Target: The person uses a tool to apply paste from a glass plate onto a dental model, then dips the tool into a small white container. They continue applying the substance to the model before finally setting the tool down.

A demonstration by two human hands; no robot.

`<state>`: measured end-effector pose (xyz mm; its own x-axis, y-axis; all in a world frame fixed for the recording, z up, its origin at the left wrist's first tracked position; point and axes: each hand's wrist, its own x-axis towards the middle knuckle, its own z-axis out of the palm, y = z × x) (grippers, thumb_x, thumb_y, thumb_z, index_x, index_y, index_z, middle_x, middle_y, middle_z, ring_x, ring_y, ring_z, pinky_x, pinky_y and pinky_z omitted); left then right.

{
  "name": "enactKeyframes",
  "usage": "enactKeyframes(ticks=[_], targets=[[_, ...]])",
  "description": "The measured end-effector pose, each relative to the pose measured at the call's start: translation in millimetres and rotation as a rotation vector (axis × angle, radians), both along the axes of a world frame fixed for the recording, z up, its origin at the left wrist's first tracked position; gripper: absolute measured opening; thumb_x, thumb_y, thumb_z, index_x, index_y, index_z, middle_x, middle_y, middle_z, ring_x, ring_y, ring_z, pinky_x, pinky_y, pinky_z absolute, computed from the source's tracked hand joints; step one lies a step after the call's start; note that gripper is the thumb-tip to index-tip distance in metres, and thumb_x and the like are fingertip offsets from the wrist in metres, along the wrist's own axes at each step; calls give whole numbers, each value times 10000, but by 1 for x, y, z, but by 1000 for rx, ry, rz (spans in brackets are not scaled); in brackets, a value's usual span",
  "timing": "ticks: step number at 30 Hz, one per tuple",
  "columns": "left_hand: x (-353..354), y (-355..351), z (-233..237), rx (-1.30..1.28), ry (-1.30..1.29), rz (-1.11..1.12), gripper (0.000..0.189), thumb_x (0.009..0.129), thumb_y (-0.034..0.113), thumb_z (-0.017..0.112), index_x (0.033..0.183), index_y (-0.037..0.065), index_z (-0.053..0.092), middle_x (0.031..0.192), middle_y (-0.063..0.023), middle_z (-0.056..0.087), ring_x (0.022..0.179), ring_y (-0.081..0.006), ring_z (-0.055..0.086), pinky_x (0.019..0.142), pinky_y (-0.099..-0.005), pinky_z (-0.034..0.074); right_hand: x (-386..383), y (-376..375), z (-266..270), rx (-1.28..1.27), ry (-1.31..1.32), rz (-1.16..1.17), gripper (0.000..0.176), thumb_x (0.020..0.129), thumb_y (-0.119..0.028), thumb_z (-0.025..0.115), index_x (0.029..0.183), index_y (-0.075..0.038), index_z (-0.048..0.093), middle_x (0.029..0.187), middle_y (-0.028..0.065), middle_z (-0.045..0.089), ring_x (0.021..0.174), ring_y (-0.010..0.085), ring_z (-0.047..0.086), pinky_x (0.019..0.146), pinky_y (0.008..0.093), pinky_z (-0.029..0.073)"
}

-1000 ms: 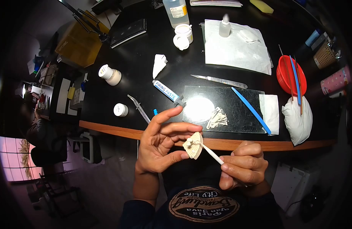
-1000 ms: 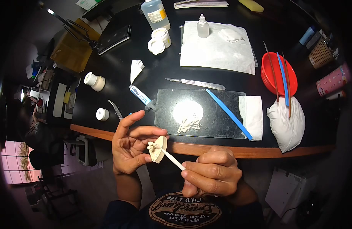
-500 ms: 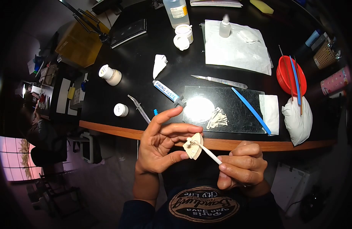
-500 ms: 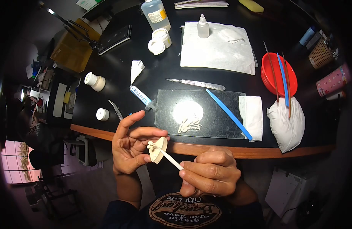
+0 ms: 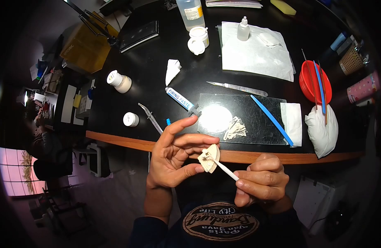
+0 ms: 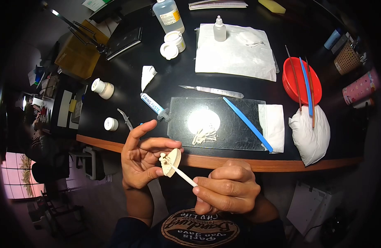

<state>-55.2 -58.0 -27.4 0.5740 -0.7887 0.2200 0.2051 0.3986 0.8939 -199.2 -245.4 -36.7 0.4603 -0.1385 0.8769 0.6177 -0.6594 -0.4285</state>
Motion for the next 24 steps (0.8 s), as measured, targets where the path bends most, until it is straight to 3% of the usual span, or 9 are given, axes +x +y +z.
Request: enactKeyframes(ticks=[24], targets=[[0,0,0,-4,0,-8,971,843,-46,790,1575,-85,153,1288,-412,594,1226,-454,644,1072,-503,528,2,3,2,8,-4,-33,143,914,-256,794,906,-118,759,814,-35,736,735,96,590,468,217,452]])
